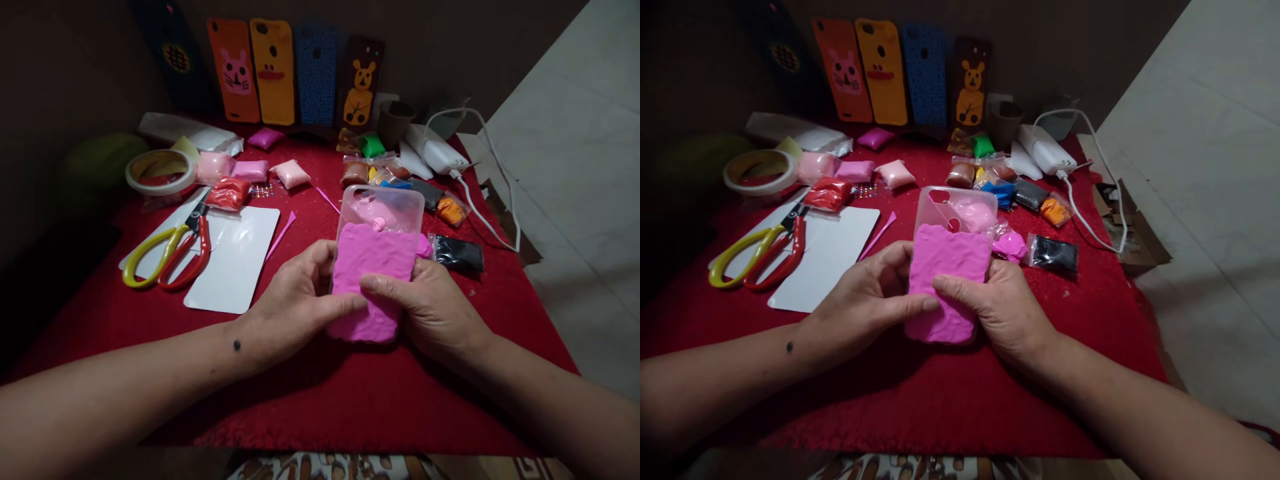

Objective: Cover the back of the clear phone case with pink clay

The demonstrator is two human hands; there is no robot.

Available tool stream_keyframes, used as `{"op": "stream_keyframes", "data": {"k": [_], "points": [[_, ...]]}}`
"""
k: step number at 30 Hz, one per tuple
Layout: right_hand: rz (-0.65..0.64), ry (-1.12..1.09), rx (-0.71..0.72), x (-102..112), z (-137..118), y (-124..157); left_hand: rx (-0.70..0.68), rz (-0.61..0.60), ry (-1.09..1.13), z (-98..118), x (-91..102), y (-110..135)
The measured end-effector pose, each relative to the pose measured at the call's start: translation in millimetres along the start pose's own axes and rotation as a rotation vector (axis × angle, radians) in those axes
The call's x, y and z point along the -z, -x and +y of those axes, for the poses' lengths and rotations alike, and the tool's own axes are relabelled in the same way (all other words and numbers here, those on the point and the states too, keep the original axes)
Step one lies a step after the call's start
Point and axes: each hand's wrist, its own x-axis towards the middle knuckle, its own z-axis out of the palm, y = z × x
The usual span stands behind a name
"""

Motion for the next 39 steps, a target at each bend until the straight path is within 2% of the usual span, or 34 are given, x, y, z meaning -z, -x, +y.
{"op": "stream_keyframes", "data": {"k": [3,7,11,14,19,23,26,30,33,39], "points": [[-0.023,-0.026,-0.003,-3.0,2.3,-0.5,-0.006,0.037,-0.033,-0.5,0.8,-0.3],[-0.048,-0.078,0.002,-2.8,3.4,-1.6,-0.034,0.011,-0.011,0.4,3.2,1.1],[-0.026,-0.142,-0.012,-1.7,3.2,-1.7,0.012,-0.038,0.059,1.1,4.6,-0.5],[-0.030,-0.164,-0.008,-1.6,2.1,-1.0,0.019,-0.006,0.077,0.8,5.4,-2.8],[-0.103,-0.069,-0.063,1.6,-2.5,0.4,-0.047,0.027,0.059,-0.1,8.7,-3.9],[-0.036,0.011,-0.075,5.0,-3.1,0.0,0.021,-0.012,0.076,1.9,9.0,-4.2],[-0.020,-0.009,-0.052,5.2,-2.0,-0.9,0.093,0.013,0.062,4.1,7.0,-3.7],[-0.040,-0.056,-0.057,4.1,-1.9,-1.4,0.025,0.059,0.028,4.5,5.6,-2.1],[-0.058,-0.005,-0.046,4.7,-2.0,-1.2,-0.001,0.058,0.016,3.9,6.2,-1.6],[-0.019,-0.023,0.000,3.1,-1.0,-2.1,0.098,0.013,-0.025,6.0,4.2,-1.5]]}}
